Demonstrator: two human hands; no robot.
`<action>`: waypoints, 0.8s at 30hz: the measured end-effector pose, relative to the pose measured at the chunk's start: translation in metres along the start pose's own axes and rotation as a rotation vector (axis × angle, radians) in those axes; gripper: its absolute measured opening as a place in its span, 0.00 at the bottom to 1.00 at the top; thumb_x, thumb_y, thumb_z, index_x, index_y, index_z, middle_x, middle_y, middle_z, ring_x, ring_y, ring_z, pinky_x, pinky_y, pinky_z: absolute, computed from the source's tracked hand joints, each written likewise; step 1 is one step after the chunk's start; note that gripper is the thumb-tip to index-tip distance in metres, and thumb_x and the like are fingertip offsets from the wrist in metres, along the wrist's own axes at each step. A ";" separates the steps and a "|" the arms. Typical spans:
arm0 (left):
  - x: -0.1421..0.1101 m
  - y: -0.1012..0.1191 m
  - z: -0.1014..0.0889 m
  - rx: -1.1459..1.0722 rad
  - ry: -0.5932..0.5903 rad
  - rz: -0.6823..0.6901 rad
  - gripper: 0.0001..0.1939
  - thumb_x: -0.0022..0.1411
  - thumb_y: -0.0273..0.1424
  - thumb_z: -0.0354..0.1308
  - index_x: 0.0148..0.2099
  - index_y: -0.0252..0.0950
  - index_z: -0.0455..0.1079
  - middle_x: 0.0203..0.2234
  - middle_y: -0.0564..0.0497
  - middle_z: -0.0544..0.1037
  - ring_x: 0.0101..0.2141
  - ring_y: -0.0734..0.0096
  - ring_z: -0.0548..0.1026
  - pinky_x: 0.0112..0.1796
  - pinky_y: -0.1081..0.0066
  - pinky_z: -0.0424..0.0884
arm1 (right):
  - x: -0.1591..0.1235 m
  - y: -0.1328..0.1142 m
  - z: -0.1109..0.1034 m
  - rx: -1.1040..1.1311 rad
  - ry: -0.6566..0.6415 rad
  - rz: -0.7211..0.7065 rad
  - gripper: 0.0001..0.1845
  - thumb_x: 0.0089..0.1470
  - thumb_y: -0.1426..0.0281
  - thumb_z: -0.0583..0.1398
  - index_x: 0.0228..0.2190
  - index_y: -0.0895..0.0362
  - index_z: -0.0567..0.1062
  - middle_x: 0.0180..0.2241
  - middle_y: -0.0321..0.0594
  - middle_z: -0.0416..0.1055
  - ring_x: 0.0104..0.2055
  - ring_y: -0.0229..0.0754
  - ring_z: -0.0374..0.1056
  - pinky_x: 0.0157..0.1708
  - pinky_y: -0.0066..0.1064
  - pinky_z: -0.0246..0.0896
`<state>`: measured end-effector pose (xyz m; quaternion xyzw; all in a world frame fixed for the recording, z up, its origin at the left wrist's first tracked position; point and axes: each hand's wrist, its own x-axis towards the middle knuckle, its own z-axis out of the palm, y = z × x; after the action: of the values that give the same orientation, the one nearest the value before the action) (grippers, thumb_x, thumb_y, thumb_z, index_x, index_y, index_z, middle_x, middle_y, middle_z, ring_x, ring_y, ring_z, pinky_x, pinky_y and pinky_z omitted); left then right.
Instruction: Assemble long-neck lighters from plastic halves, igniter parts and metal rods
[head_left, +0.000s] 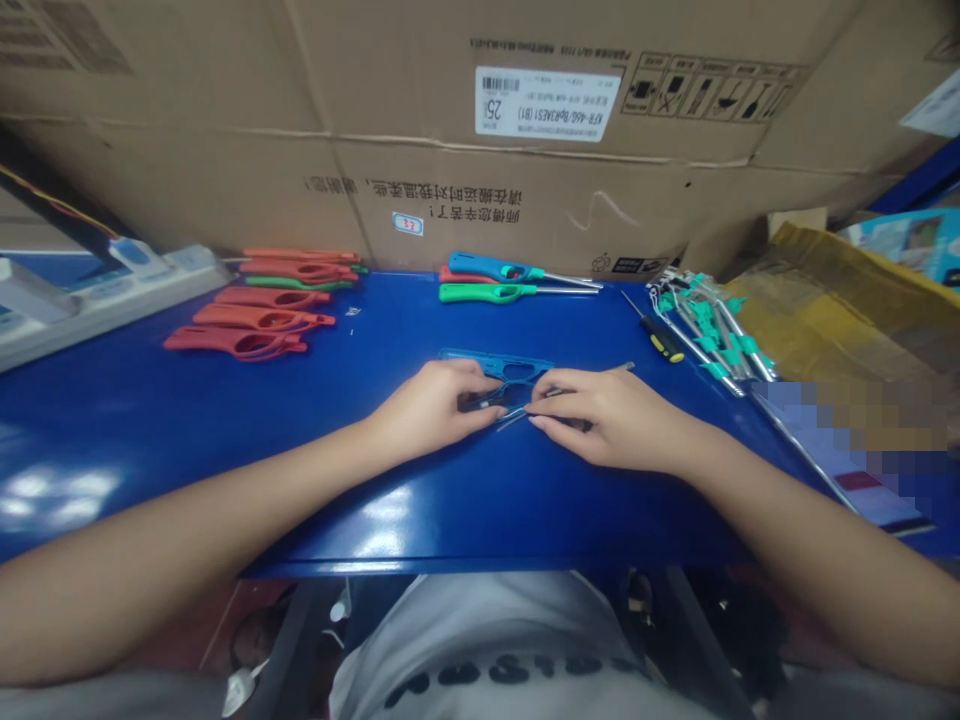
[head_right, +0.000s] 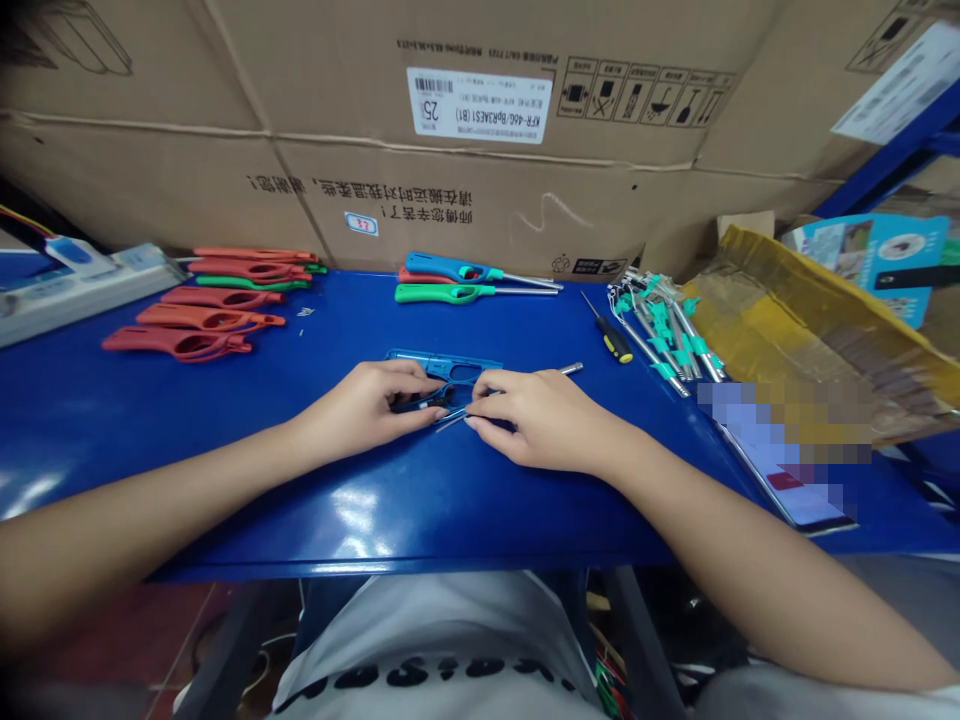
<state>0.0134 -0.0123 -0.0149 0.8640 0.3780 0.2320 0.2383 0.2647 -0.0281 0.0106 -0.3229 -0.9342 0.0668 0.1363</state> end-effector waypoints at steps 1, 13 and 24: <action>0.000 0.000 0.000 0.008 0.000 0.000 0.12 0.65 0.34 0.61 0.48 0.36 0.79 0.34 0.49 0.78 0.33 0.69 0.75 0.35 0.72 0.67 | 0.000 0.000 0.000 0.007 0.004 -0.001 0.12 0.64 0.67 0.58 0.39 0.53 0.82 0.44 0.38 0.77 0.30 0.34 0.71 0.26 0.28 0.54; 0.000 0.004 -0.002 0.006 -0.043 -0.008 0.14 0.70 0.35 0.55 0.50 0.36 0.79 0.36 0.47 0.77 0.37 0.67 0.76 0.40 0.69 0.69 | 0.002 0.002 0.006 0.037 0.020 -0.005 0.13 0.65 0.66 0.56 0.39 0.53 0.82 0.45 0.39 0.77 0.35 0.38 0.74 0.32 0.29 0.61; -0.001 0.002 0.000 -0.134 -0.007 -0.066 0.12 0.68 0.31 0.57 0.47 0.34 0.80 0.33 0.49 0.77 0.32 0.71 0.72 0.35 0.71 0.66 | 0.005 0.029 0.000 -0.082 0.196 0.035 0.13 0.65 0.67 0.55 0.43 0.54 0.79 0.41 0.41 0.77 0.42 0.42 0.72 0.40 0.32 0.64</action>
<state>0.0135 -0.0146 -0.0136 0.8340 0.3889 0.2457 0.3047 0.2778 -0.0017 0.0053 -0.3495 -0.9125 -0.0010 0.2125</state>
